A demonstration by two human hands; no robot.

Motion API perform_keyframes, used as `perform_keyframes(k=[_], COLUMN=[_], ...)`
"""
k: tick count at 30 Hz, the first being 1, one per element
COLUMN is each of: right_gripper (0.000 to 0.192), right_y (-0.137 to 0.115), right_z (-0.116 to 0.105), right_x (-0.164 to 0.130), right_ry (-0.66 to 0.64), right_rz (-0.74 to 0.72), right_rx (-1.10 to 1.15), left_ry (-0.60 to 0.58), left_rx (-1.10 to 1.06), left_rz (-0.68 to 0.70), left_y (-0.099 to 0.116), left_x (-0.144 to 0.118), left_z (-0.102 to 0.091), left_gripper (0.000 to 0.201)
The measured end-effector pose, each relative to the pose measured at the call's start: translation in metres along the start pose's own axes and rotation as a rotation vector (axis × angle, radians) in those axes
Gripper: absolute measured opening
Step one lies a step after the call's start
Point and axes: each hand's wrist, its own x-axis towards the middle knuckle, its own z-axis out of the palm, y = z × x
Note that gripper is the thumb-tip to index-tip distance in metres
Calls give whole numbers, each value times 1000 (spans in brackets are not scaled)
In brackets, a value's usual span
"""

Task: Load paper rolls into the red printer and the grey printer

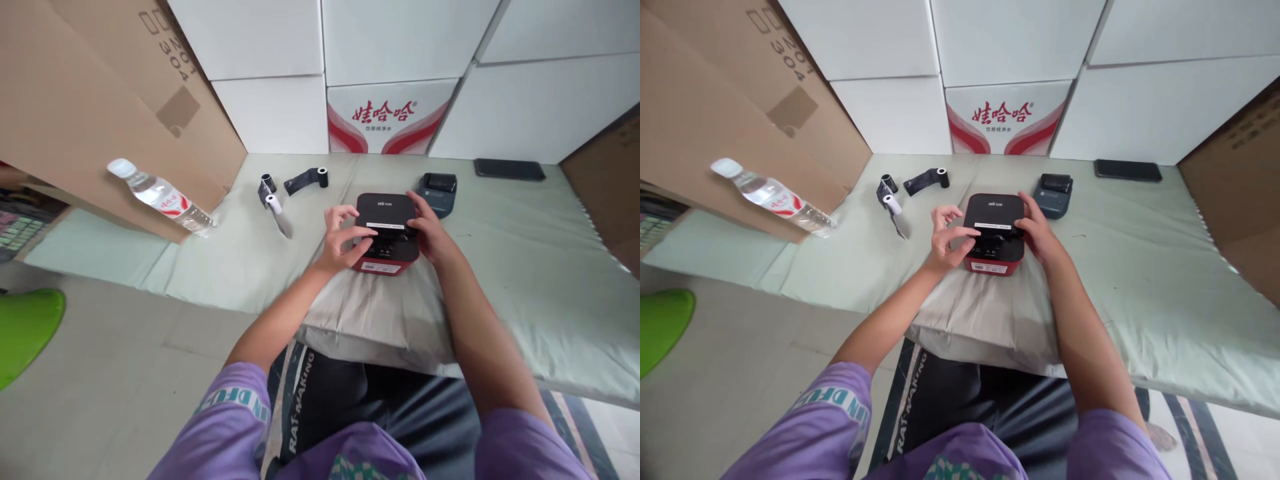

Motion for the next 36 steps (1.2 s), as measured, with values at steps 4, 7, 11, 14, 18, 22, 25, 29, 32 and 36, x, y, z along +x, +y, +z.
perform_keyframes(k=[4, 7, 11, 14, 18, 22, 25, 29, 32, 36], right_gripper=[78, 76, 82, 79, 61, 56, 80, 99, 114, 119], right_y=[-1, -4, -4, -1, 3, -2, -6, -8, -18, -32], right_z=[-5, -9, -13, -13, -1, 32, 57, 66, 58, 43], right_x=[-5, -6, -3, -1, -23, -74, -102, -97, -59, 34], right_ry=[-165, -222, -244, -221, 154, 356, 309, 257, 263, 316], right_rz=[53, 73, 70, 42, -88, -110, -151, -299, -479, -621], right_rx=[51, 76, 101, 101, -23, -136, -185, -195, -255, -355], left_ry=[-39, -109, -177, -156, -38, 28, 57, 156, 240, 321], left_rx=[-208, -452, -690, -735, -706, -587, -534, -551, -552, -623], left_rz=[-246, -456, -529, -531, -510, -604, -647, -666, -554, -522], left_y=[-12, -25, -29, -24, -23, -22, -16, -15, -28, -62], left_x=[4, 9, 13, 10, 5, 1, -7, -2, 42, 132], left_z=[7, 16, 22, 24, 31, 37, 34, 25, 22, 35], left_gripper=[64, 74, 88, 89, 75, 69, 62, 53, 42, 31])
